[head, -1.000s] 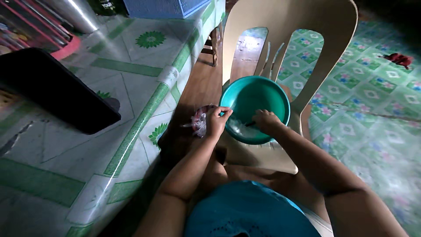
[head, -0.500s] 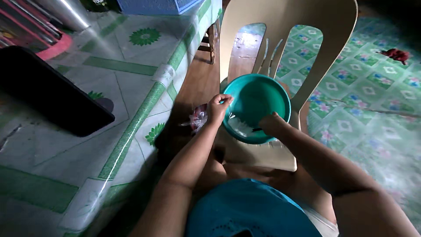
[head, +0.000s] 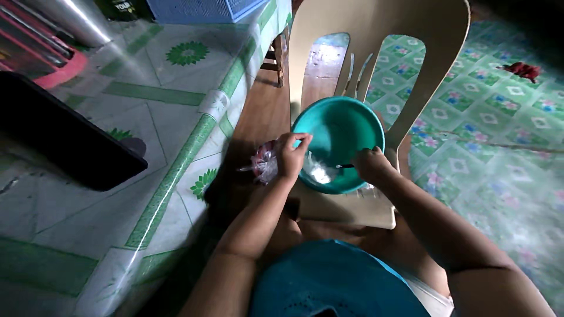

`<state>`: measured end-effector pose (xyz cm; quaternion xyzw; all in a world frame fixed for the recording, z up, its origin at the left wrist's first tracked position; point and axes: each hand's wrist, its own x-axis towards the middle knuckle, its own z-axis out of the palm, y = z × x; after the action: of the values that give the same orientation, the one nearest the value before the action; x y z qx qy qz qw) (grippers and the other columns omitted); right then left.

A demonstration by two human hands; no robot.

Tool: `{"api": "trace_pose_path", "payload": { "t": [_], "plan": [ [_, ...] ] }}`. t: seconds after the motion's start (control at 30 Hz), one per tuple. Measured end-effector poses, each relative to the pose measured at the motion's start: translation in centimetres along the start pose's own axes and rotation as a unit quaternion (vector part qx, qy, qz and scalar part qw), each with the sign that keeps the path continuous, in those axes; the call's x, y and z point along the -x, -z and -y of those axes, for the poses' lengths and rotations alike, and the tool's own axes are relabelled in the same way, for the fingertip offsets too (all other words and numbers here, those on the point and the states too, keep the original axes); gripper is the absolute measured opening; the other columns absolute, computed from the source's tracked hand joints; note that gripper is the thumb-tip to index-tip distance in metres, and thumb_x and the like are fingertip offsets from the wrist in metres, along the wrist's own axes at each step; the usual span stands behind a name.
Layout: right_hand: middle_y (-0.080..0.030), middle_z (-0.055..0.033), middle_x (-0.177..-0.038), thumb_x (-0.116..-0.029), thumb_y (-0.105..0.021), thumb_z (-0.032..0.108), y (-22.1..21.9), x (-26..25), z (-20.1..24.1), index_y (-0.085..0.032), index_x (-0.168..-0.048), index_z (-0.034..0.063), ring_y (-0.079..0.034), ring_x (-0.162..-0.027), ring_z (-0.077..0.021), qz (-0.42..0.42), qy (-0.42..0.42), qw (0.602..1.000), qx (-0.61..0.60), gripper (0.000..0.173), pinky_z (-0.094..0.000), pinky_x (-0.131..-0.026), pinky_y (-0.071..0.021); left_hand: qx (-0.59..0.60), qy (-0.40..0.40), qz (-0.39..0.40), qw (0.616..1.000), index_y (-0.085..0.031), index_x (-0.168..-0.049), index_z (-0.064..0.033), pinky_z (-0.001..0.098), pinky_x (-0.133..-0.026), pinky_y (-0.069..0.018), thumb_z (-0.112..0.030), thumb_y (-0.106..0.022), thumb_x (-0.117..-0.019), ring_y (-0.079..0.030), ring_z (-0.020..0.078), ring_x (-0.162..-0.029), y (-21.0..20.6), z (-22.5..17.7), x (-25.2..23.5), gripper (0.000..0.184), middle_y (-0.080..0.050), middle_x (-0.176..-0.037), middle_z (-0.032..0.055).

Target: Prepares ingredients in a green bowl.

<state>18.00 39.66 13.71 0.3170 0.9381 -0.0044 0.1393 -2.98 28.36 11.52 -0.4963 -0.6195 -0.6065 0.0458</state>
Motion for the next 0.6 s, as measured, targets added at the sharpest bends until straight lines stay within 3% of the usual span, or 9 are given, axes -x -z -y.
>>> {"api": "trace_pose_path", "payload": {
  "t": [0.07, 0.17, 0.3, 0.6],
  "plan": [
    [-0.070, -0.0164, -0.115, -0.0944, -0.064, 0.003, -0.7, -0.1, 0.2, -0.076, -0.109, 0.0054, -0.064, -0.113, -0.0386, 0.029, -0.015, 0.999, 0.001, 0.019, -0.0630, -0.101, -0.0455, 0.004, 0.015, -0.008, 1.000, -0.075, -0.101, -0.0056, 0.0331, -0.092, -0.0548, -0.019, -0.074, -0.0952, -0.068, 0.0162, -0.098, 0.1, -0.5, 0.0, 0.015, -0.073, -0.100, 0.0068],
    [-0.069, -0.0166, -0.119, -0.0964, -0.062, 0.006, -1.3, 0.2, 0.4, -0.074, -0.116, 0.0075, -0.063, -0.116, -0.0385, 0.068, -0.034, 0.997, -0.003, 0.023, -0.0620, -0.102, -0.0451, 0.000, -0.034, -0.011, 0.999, -0.078, -0.096, -0.0070, 0.0317, -0.090, -0.0542, -0.017, -0.076, -0.0920, -0.068, 0.0146, -0.095, -0.2, -0.7, -0.5, 0.011, -0.074, -0.094, 0.0047],
    [-0.069, -0.0179, -0.116, -0.0956, -0.064, 0.006, -1.7, -0.2, -0.6, -0.074, -0.111, 0.0071, -0.064, -0.113, -0.0404, 0.058, -0.022, 0.998, -0.031, 0.019, -0.0641, -0.098, -0.0485, -0.016, -0.106, -0.013, 0.994, -0.078, -0.093, -0.0082, 0.0329, -0.090, -0.0548, -0.015, -0.076, -0.0915, -0.069, 0.0151, -0.094, -0.5, 0.0, -0.8, 0.007, -0.075, -0.092, 0.0044],
    [-0.069, -0.0193, -0.116, -0.0928, -0.061, -0.004, 0.4, -1.5, -0.8, -0.076, -0.105, 0.0012, -0.062, -0.117, -0.0403, 0.046, 0.003, 0.995, 0.088, 0.020, -0.0639, -0.100, -0.0449, -0.028, -0.029, 0.018, 0.999, -0.077, -0.098, -0.0056, 0.0324, -0.094, -0.0533, -0.018, -0.074, -0.0941, -0.068, 0.0158, -0.098, -0.6, 2.6, -2.0, 0.013, -0.074, -0.097, 0.0064]
  ]
}}
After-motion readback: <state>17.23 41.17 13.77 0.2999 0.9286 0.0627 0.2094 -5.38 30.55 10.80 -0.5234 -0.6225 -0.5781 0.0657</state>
